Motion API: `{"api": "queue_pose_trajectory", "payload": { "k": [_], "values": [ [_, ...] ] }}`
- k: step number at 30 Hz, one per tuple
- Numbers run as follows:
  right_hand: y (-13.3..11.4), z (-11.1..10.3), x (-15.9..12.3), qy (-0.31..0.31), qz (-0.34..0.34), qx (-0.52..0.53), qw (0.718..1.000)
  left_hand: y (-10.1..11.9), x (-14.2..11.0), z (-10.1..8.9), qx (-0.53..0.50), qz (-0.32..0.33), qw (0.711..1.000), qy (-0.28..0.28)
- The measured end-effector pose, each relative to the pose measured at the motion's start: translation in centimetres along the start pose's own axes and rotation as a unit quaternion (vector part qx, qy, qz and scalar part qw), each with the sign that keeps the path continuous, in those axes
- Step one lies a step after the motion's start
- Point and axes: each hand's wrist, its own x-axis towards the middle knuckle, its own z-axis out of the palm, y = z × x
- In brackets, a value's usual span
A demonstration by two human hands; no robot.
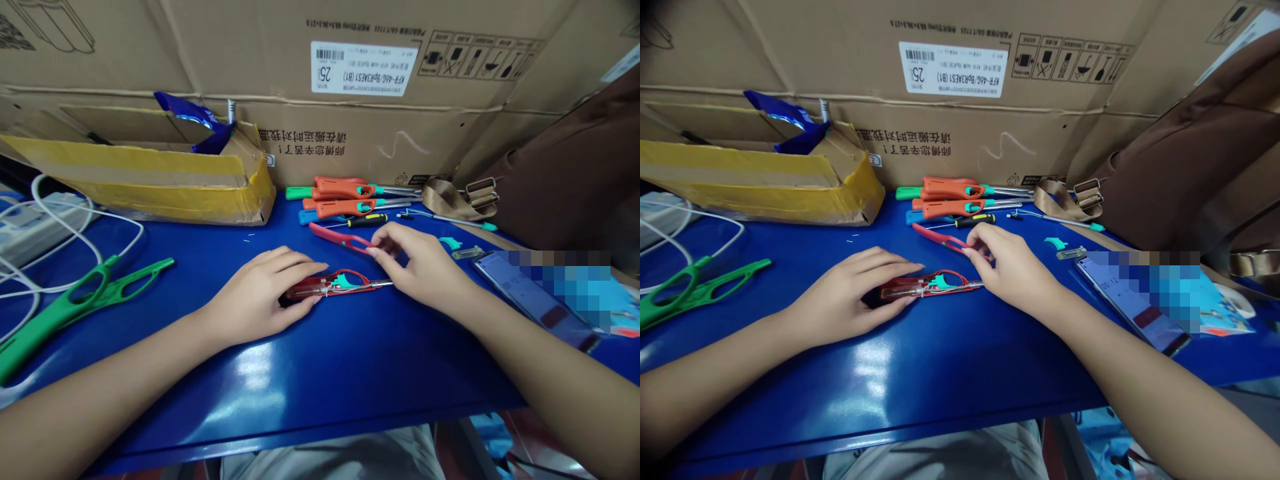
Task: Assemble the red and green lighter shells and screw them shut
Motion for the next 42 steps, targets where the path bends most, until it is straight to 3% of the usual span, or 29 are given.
{"api": "queue_pose_trajectory", "payload": {
  "k": [4,8,11,16,20,23,26,32,42],
  "values": [
    [-0.7,0.1,-0.2,0.050,0.074,0.147,0.985,-0.1,0.1,-0.4,0.063,0.012,0.995,0.074],
    [-1.4,-0.1,-0.1,-0.005,0.170,0.304,0.938,-0.1,0.1,-0.6,0.071,0.029,0.993,0.093],
    [-1.7,-0.2,0.1,-0.045,0.196,0.331,0.922,0.0,0.0,-0.5,0.023,0.033,0.995,0.096],
    [-1.9,0.1,-0.1,-0.082,0.175,0.252,0.948,0.1,-0.1,-0.6,-0.001,0.032,0.997,0.075],
    [-1.8,0.1,-0.4,-0.103,0.061,0.109,0.987,0.1,0.0,-1.1,-0.019,0.020,0.999,0.028],
    [-1.5,0.1,-0.6,-0.105,-0.021,0.037,0.993,0.1,0.0,-1.3,-0.019,0.008,1.000,-0.003],
    [-1.3,0.4,-0.5,-0.113,-0.051,-0.001,0.992,0.1,0.0,-1.3,-0.005,-0.004,0.999,-0.035],
    [-1.3,1.2,-0.5,-0.129,-0.070,-0.035,0.989,0.2,0.0,-1.1,0.034,-0.011,0.996,-0.077],
    [-1.2,1.5,-0.6,-0.135,-0.056,-0.028,0.989,0.3,0.0,-1.0,0.070,-0.006,0.995,-0.065]
  ]
}}
